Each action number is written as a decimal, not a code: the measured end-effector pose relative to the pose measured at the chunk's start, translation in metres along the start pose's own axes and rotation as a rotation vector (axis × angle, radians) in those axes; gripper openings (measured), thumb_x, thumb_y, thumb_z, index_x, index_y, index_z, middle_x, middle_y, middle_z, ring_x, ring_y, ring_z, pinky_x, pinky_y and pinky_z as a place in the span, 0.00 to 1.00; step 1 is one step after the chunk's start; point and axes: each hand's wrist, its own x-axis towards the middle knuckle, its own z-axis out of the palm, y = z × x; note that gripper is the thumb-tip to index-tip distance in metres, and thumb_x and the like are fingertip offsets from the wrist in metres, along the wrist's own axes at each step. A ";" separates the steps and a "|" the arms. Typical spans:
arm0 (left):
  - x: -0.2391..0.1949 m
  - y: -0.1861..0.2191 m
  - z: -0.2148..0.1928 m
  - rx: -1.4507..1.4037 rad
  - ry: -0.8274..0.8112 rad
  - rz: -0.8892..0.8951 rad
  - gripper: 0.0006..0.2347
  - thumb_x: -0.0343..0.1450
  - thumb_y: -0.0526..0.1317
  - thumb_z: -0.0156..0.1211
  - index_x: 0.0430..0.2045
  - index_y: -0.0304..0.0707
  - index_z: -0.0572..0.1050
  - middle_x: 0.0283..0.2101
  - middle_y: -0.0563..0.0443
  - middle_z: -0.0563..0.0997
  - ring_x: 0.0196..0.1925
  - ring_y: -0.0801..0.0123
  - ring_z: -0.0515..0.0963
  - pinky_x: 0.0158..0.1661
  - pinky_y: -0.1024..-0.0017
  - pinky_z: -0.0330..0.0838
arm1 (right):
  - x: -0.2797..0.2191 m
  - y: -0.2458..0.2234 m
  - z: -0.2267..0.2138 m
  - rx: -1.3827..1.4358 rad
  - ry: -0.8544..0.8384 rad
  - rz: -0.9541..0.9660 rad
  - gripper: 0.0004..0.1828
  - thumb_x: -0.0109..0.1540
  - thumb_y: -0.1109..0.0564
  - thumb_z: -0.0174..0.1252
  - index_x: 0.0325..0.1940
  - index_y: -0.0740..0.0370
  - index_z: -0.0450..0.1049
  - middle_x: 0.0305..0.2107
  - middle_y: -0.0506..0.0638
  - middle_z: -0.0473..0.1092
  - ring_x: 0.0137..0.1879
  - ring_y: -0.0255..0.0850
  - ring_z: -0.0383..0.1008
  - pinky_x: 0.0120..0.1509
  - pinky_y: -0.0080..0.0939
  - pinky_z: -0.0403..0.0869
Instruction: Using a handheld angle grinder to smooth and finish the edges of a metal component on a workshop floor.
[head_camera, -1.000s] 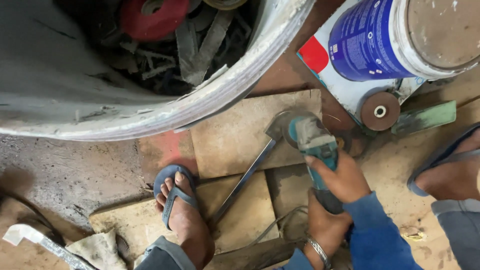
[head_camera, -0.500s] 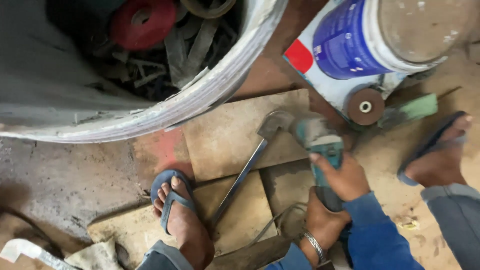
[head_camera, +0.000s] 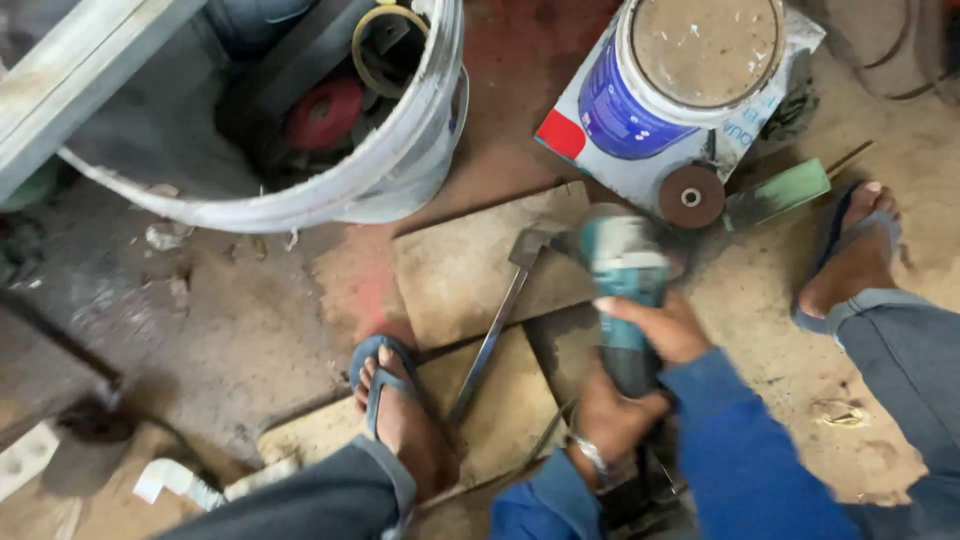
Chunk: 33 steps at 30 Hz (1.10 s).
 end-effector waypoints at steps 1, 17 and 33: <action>0.001 -0.014 -0.004 -0.052 0.082 0.014 0.30 0.53 0.45 0.70 0.51 0.47 0.70 0.43 0.51 0.83 0.40 0.67 0.83 0.41 0.68 0.79 | -0.002 0.006 0.012 -0.107 -0.023 0.008 0.22 0.49 0.49 0.75 0.45 0.56 0.83 0.35 0.51 0.80 0.38 0.39 0.78 0.45 0.41 0.76; 0.033 -0.033 0.060 -0.065 0.208 -0.109 0.48 0.54 0.56 0.70 0.71 0.53 0.51 0.66 0.51 0.73 0.65 0.59 0.75 0.63 0.64 0.69 | 0.026 0.001 -0.007 -0.701 -0.020 -0.199 0.47 0.41 0.36 0.74 0.61 0.51 0.69 0.53 0.58 0.76 0.59 0.63 0.75 0.60 0.57 0.72; 0.018 0.009 0.084 -0.611 0.121 0.119 0.30 0.60 0.49 0.71 0.51 0.42 0.61 0.50 0.42 0.81 0.51 0.58 0.84 0.46 0.61 0.78 | 0.003 -0.039 0.000 -1.068 -0.003 -0.149 0.51 0.46 0.23 0.61 0.68 0.46 0.68 0.57 0.57 0.74 0.61 0.64 0.73 0.62 0.64 0.73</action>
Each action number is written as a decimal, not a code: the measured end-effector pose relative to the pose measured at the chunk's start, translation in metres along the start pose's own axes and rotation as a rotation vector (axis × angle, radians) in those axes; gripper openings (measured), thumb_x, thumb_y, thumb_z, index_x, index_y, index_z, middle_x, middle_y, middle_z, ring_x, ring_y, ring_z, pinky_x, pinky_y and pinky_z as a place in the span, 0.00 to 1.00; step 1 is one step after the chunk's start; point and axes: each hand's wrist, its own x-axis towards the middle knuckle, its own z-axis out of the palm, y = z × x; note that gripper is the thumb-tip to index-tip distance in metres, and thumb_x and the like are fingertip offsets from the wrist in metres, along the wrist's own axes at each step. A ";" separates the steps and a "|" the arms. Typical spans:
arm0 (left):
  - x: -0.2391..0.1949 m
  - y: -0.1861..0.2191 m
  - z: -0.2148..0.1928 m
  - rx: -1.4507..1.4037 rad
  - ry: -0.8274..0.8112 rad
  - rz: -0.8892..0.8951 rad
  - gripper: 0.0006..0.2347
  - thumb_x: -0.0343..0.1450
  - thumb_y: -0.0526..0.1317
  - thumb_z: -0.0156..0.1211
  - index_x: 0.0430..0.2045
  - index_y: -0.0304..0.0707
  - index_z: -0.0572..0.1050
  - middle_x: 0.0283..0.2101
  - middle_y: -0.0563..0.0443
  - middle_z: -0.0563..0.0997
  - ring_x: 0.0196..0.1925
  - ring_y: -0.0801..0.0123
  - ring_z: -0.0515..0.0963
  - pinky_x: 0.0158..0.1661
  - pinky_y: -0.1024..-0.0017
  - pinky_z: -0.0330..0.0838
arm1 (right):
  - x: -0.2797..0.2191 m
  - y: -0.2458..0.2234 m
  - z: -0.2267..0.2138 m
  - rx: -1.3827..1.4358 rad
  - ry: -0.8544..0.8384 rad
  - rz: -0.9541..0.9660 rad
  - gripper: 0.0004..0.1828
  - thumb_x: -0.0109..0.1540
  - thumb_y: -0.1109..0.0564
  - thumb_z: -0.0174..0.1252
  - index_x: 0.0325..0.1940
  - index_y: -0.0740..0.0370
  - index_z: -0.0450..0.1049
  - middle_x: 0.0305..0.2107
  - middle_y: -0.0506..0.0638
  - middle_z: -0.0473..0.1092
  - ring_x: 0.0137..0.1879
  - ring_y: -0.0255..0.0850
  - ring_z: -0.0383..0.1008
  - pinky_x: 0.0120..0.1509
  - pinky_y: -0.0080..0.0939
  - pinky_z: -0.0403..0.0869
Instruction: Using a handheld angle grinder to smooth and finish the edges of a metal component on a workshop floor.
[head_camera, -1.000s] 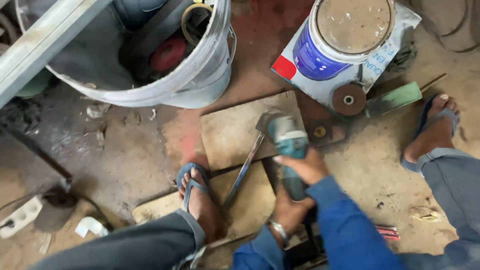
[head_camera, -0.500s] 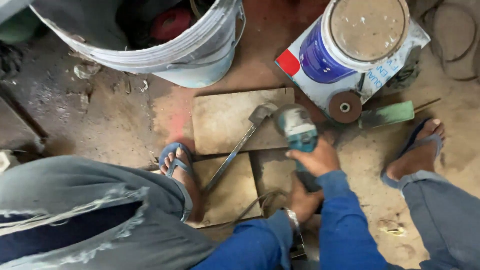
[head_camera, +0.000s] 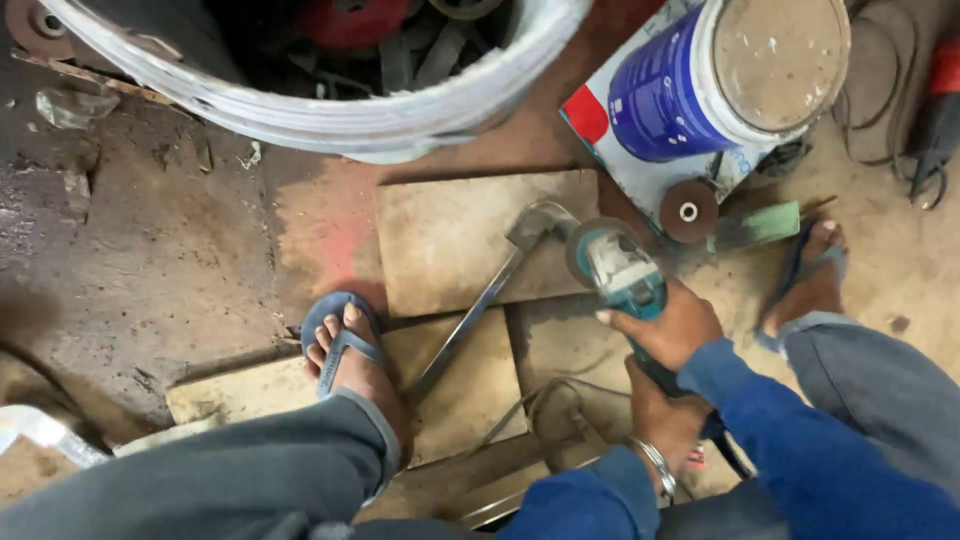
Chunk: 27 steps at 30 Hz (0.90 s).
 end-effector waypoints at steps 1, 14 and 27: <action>-0.004 0.002 0.001 -0.042 -0.004 0.073 0.28 0.62 0.48 0.71 0.49 0.41 0.61 0.50 0.38 0.80 0.52 0.56 0.83 0.45 0.57 0.78 | 0.000 0.002 0.001 -0.039 -0.009 0.036 0.50 0.47 0.25 0.63 0.68 0.48 0.68 0.57 0.58 0.74 0.60 0.64 0.73 0.61 0.63 0.74; 0.030 0.021 -0.027 0.023 0.037 -0.179 0.33 0.63 0.44 0.71 0.60 0.48 0.57 0.51 0.43 0.82 0.46 0.53 0.85 0.38 0.53 0.81 | 0.042 -0.009 0.033 -0.068 -0.093 -0.154 0.19 0.53 0.37 0.64 0.24 0.54 0.72 0.24 0.54 0.75 0.35 0.52 0.75 0.39 0.54 0.71; 0.039 0.023 -0.017 -0.048 0.126 -0.230 0.31 0.64 0.42 0.73 0.61 0.50 0.61 0.52 0.47 0.84 0.48 0.58 0.87 0.42 0.60 0.82 | 0.059 -0.001 0.037 -0.035 -0.241 -0.197 0.25 0.55 0.30 0.64 0.38 0.52 0.79 0.29 0.54 0.79 0.36 0.51 0.79 0.39 0.49 0.75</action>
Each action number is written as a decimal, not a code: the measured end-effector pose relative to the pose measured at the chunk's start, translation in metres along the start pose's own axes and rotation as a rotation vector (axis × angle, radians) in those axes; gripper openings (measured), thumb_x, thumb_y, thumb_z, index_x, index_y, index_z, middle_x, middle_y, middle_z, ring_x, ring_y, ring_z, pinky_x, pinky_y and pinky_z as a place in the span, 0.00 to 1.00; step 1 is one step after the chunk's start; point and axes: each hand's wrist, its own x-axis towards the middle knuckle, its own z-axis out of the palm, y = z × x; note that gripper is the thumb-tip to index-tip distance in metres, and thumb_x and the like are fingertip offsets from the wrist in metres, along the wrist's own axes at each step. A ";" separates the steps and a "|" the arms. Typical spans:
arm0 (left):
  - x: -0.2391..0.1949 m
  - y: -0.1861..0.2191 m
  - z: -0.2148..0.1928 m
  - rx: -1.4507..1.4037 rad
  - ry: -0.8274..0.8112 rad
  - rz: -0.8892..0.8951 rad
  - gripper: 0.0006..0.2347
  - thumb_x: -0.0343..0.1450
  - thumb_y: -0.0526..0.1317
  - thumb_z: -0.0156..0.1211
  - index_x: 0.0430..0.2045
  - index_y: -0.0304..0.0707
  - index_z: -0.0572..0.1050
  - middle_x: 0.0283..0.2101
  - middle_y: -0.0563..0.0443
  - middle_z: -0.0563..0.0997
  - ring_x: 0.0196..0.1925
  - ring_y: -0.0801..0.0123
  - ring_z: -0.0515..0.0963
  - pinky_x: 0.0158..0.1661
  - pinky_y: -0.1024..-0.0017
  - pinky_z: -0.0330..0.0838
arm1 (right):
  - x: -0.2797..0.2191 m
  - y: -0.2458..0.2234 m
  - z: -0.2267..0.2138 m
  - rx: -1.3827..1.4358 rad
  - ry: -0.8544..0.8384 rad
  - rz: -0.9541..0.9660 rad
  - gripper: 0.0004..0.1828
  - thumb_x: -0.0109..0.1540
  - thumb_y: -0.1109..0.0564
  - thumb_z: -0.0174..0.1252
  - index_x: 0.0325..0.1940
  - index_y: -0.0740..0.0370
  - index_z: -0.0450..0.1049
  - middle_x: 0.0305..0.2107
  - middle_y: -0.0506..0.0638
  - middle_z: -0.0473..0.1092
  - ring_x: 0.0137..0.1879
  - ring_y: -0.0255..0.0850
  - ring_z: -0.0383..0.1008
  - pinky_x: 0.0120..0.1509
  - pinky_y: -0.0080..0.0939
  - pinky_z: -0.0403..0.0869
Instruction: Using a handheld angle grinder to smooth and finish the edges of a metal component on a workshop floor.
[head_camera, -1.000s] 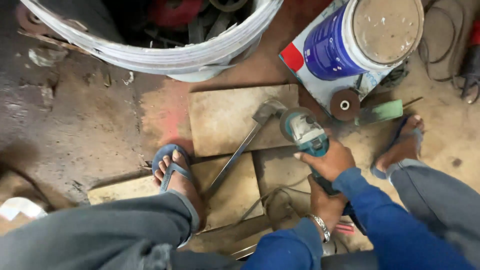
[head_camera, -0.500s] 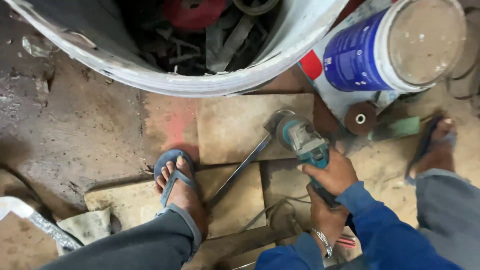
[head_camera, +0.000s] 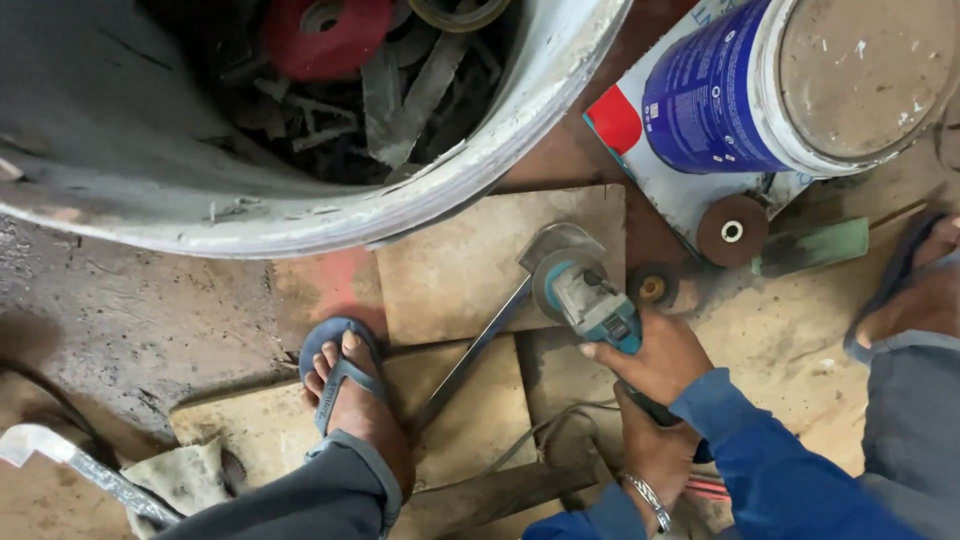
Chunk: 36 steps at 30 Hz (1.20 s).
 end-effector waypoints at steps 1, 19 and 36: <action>0.002 0.001 -0.001 0.011 0.022 -0.015 0.33 0.63 0.42 0.74 0.62 0.50 0.61 0.54 0.47 0.84 0.51 0.58 0.87 0.45 0.60 0.83 | 0.001 -0.002 0.001 0.019 -0.008 0.025 0.26 0.55 0.31 0.64 0.42 0.52 0.79 0.33 0.55 0.80 0.40 0.53 0.79 0.42 0.52 0.76; 0.015 -0.004 -0.011 0.192 0.091 -0.089 0.47 0.61 0.51 0.73 0.71 0.47 0.44 0.63 0.47 0.78 0.59 0.53 0.83 0.52 0.56 0.83 | 0.019 0.003 0.010 0.177 -0.020 -0.004 0.37 0.52 0.30 0.62 0.59 0.50 0.76 0.51 0.54 0.79 0.57 0.56 0.79 0.55 0.55 0.77; 0.015 0.004 -0.009 0.394 0.098 -0.168 0.55 0.60 0.60 0.71 0.74 0.47 0.35 0.62 0.51 0.79 0.57 0.51 0.83 0.49 0.50 0.83 | 0.019 -0.007 0.004 0.195 0.043 0.080 0.35 0.53 0.27 0.59 0.53 0.50 0.79 0.45 0.55 0.80 0.53 0.55 0.78 0.53 0.56 0.75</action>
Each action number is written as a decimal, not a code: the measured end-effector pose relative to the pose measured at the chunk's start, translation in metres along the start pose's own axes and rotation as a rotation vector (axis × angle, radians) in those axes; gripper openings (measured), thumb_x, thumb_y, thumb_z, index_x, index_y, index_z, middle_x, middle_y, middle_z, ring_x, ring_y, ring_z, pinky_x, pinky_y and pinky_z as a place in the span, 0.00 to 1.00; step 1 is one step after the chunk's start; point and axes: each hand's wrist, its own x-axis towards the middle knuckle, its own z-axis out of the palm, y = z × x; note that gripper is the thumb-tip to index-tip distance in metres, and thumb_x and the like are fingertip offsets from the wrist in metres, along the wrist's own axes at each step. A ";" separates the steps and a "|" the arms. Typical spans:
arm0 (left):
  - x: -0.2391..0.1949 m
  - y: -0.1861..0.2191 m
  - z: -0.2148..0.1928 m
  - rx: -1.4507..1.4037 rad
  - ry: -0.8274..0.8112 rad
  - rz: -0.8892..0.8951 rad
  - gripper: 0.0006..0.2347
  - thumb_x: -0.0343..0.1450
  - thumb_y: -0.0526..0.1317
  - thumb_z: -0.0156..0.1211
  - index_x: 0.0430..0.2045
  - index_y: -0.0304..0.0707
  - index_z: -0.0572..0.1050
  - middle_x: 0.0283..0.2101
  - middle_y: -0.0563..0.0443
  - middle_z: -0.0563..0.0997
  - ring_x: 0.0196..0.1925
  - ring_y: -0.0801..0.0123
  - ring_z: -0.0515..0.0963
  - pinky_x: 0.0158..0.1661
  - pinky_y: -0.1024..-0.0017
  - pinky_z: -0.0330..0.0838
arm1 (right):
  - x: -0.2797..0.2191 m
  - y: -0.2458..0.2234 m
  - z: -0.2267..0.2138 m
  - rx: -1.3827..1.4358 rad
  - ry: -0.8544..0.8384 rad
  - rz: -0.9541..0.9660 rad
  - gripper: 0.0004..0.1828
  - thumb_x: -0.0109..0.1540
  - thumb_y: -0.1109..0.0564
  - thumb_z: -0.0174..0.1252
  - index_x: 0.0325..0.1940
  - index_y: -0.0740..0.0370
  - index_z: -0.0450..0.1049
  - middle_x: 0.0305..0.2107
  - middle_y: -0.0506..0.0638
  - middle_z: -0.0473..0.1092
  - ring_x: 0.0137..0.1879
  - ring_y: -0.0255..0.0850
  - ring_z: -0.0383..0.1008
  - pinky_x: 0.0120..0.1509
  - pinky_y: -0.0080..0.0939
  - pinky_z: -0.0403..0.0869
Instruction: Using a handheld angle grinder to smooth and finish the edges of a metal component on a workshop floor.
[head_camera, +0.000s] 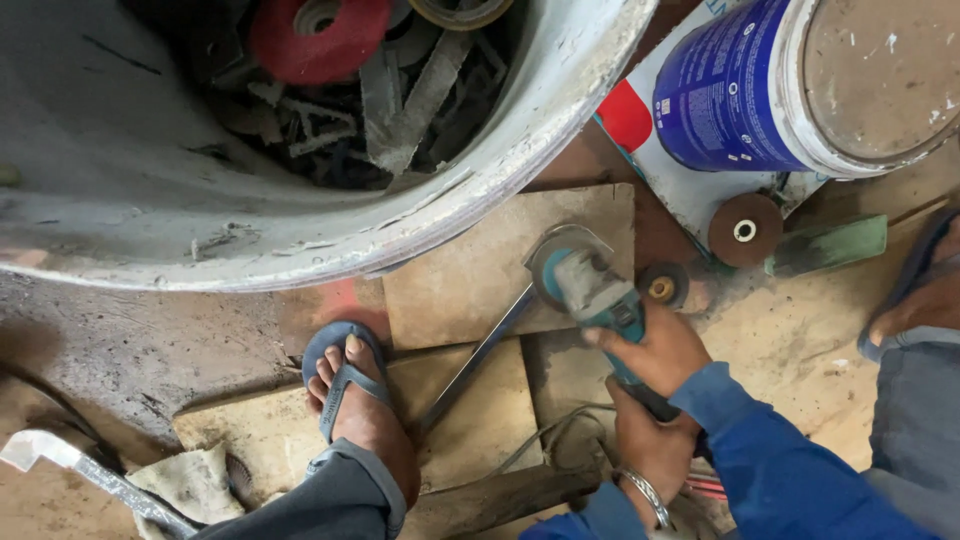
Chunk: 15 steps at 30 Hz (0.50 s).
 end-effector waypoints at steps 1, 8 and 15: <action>-0.008 0.009 -0.001 -0.201 -0.013 0.063 0.49 0.62 0.53 0.72 0.72 0.48 0.42 0.62 0.48 0.79 0.56 0.51 0.84 0.51 0.53 0.85 | -0.001 -0.003 -0.001 -0.045 -0.054 -0.034 0.35 0.53 0.28 0.61 0.54 0.51 0.79 0.45 0.55 0.80 0.52 0.55 0.79 0.51 0.55 0.76; -0.004 0.016 -0.004 -0.239 -0.031 0.150 0.36 0.63 0.50 0.72 0.64 0.51 0.58 0.55 0.48 0.84 0.49 0.52 0.87 0.45 0.51 0.87 | 0.002 -0.005 -0.004 -0.080 -0.044 0.011 0.34 0.53 0.26 0.57 0.53 0.49 0.77 0.44 0.56 0.79 0.49 0.57 0.78 0.45 0.57 0.75; -0.008 0.018 0.001 -0.245 0.037 0.025 0.41 0.66 0.46 0.70 0.71 0.49 0.46 0.57 0.46 0.83 0.47 0.52 0.88 0.42 0.53 0.89 | 0.001 -0.011 -0.004 -0.062 -0.114 -0.110 0.34 0.53 0.27 0.61 0.54 0.49 0.78 0.45 0.53 0.80 0.50 0.55 0.80 0.51 0.58 0.79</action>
